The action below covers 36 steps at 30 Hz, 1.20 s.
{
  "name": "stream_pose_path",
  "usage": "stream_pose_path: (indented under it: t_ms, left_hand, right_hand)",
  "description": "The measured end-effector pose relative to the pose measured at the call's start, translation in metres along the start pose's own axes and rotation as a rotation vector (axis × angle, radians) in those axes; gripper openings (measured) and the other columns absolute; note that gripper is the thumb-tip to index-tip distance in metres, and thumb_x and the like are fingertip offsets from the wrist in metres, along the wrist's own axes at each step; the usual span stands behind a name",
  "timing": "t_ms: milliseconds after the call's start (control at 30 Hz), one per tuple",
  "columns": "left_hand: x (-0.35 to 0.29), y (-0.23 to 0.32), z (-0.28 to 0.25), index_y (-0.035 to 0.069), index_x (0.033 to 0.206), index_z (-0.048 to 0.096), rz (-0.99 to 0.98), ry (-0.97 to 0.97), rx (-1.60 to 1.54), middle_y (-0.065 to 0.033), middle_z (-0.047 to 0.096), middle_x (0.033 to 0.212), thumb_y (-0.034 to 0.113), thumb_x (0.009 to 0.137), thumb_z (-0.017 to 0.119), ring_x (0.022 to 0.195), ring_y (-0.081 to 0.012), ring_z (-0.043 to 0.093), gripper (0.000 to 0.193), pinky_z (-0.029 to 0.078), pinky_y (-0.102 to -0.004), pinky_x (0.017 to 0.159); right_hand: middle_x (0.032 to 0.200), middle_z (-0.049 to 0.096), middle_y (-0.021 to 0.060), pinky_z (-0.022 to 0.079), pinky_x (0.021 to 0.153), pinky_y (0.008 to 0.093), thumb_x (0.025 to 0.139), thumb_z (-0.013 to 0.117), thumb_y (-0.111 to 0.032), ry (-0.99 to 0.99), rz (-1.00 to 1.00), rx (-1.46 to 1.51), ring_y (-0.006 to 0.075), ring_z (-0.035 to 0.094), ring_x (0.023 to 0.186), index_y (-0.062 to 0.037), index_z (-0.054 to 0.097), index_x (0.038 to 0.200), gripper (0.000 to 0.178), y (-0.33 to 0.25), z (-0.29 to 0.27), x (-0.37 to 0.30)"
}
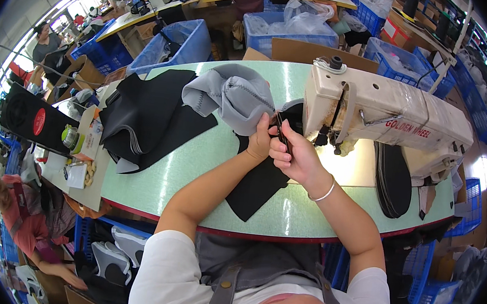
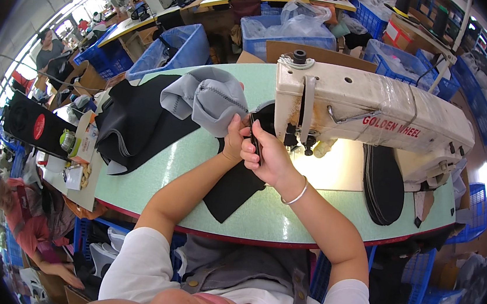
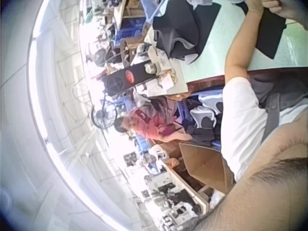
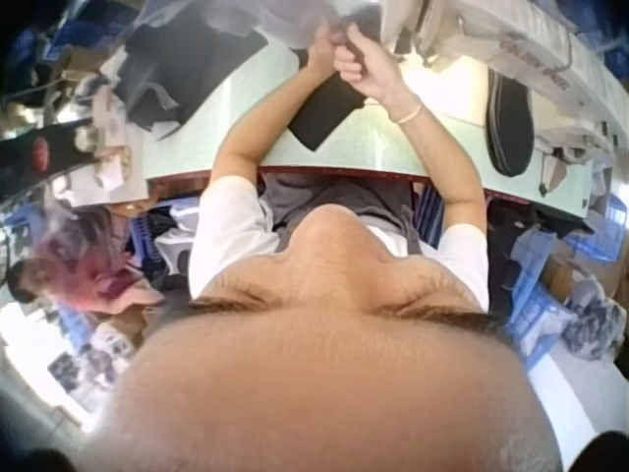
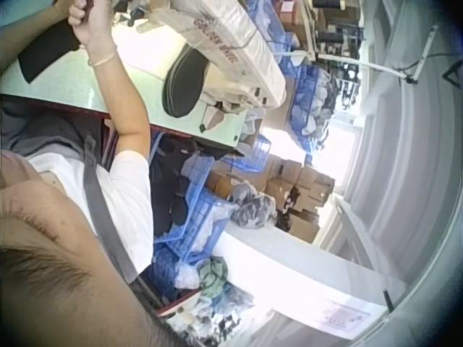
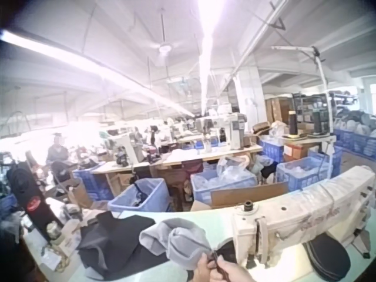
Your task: The person stitches fabric shoe pieces together using a sewing machine, trims the thread with snips, and turns the sewn piece inside out by hand before setting it aside and stitching more fabric pieces.
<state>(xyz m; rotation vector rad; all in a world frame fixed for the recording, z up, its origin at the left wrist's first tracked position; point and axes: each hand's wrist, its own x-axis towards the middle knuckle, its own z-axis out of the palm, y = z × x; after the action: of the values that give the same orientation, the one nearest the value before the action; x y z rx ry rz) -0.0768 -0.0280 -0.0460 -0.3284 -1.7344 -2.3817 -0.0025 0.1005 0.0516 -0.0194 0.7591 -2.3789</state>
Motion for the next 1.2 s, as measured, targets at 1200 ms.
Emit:
stream_pose_path:
  t_ms: [1200]
  left_hand:
    - [0.031,0.083,0.003,-0.006,0.063,0.059,0.209,0.239,0.213,-0.0066,0.061,0.060,0.029,0.096,0.059,0.055,-0.0126,0.053,0.048,0.041,-0.0308,0.051]
  right_hand:
    - [0.093,0.057,0.0146,0.049,0.070,0.0413,0.087,0.062,-0.012,0.580,-0.597,-2.178,0.0328,0.060,0.080,-0.0025,0.056,0.117,0.033,-0.006,-0.081,-0.145]
